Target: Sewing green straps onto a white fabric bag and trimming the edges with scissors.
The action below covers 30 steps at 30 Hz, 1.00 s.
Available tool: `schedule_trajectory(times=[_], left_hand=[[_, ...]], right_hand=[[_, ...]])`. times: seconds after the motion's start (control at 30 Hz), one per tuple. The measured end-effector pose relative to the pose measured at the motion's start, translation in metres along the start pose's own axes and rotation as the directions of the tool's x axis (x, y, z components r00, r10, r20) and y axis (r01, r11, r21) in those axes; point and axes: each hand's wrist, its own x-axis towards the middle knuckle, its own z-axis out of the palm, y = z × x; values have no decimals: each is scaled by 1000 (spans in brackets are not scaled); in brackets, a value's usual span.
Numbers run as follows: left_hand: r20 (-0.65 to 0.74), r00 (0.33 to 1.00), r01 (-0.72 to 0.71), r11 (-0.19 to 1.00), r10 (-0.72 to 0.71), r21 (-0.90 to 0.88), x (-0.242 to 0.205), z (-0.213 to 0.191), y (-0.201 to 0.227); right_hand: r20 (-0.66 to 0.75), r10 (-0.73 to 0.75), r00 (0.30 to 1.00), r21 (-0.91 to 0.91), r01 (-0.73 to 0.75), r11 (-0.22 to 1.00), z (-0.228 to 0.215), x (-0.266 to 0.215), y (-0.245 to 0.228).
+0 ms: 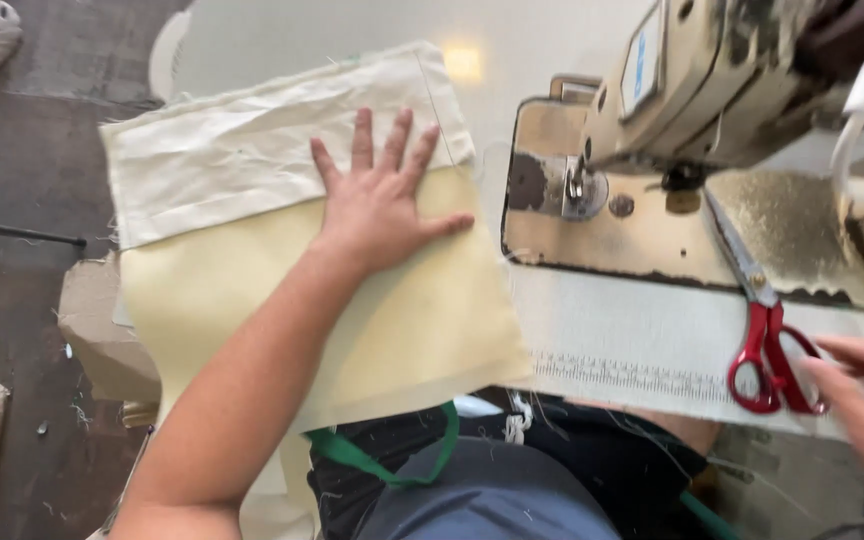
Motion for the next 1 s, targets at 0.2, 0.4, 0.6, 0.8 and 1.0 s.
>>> schedule_trajectory(times=[0.2,0.4,0.6,0.8,1.0], left_hand=[[-302,923,-214,971,238,109,-31,57,-4],[-77,985,-156,988,156,6,-54,57,9],[35,986,-159,986,161,-48,-51,39,13],[-288,935,-178,977,204,116,-47,93,2],[-350,909,-214,974,227,78,-65,107,10]], right_hand=[[96,123,988,-256,-95,962,3,-24,-103],[274,320,907,0,-333,943,-14,-14,-91],[644,539,543,387,-839,383,-11,-67,-34],[903,332,271,126,-909,398,6,-143,-78],[963,147,228,83,-764,640,1,-127,-185]])
